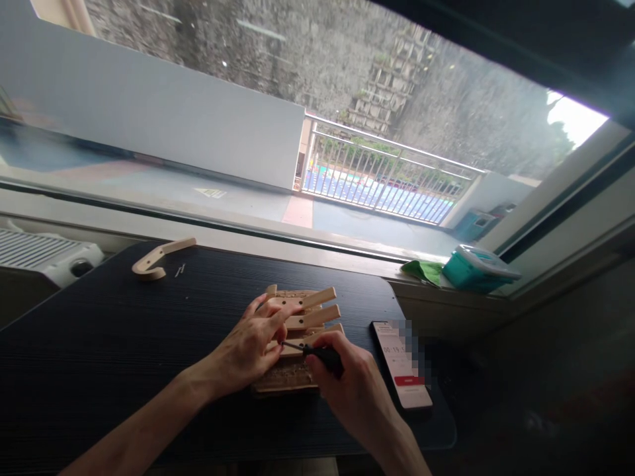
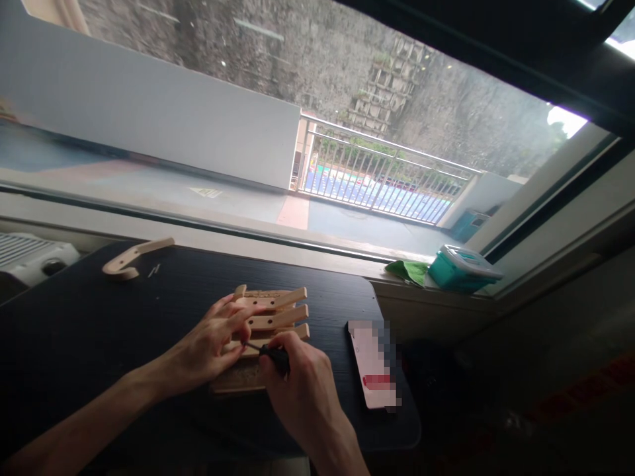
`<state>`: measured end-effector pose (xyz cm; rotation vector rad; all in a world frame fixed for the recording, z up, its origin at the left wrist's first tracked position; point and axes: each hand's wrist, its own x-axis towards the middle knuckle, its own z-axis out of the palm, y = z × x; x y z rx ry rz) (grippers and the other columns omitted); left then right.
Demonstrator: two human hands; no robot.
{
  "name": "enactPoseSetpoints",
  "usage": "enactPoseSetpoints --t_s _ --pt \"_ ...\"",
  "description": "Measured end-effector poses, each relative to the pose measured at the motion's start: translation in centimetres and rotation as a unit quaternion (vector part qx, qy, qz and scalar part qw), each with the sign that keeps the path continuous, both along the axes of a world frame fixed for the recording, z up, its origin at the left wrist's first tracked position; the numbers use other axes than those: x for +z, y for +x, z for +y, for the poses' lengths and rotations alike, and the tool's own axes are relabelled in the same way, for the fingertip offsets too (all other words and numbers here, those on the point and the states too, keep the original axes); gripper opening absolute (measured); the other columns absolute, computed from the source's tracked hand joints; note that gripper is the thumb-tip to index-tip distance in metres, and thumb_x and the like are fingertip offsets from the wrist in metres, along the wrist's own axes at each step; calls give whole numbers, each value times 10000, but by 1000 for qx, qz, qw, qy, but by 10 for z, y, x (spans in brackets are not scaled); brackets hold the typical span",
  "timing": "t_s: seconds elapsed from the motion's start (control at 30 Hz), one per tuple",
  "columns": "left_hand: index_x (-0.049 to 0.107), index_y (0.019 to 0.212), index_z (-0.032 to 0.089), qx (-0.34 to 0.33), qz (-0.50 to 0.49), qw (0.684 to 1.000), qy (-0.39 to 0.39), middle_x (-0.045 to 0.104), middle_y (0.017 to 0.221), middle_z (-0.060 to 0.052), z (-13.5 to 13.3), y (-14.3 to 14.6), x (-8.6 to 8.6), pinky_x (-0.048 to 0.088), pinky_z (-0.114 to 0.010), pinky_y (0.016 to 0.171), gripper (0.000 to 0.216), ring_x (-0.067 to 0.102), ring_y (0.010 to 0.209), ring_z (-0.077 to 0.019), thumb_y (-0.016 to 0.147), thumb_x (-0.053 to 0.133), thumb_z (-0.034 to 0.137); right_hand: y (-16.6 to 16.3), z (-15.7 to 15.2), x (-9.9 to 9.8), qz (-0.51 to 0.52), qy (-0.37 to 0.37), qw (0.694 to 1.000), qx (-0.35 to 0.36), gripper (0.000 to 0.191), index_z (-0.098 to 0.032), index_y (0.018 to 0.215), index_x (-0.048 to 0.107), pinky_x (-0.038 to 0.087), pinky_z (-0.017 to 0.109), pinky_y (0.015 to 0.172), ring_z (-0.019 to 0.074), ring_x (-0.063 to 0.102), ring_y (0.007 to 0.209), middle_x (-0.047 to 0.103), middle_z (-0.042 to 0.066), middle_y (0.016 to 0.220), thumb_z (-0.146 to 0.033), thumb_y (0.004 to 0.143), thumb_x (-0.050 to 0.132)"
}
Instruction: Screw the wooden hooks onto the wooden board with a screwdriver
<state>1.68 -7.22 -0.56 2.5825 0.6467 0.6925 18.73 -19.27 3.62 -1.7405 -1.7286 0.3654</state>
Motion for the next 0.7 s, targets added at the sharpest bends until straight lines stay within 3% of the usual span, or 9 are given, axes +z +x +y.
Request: enactPoseSetpoints --t_s 0.3,0.7 --pt "357 1353 232 -3 -14 1000 18 627 867 11 1 -1 -1 208 -537 1106 643 528 1087 -187 752 494 50 2 8 18 -36 -22 997 70 85 -210 892 598 408 218 664 125 602 748 677 -5 840 -203 840 531" --pt "400 1334 240 -3 -14 1000 11 635 882 7 3 1 1 215 -512 1106 633 537 1088 -179 743 517 48 1 9 19 -70 -11 993 90 103 -208 916 607 403 232 692 130 601 767 676 -1 855 -190 834 547"
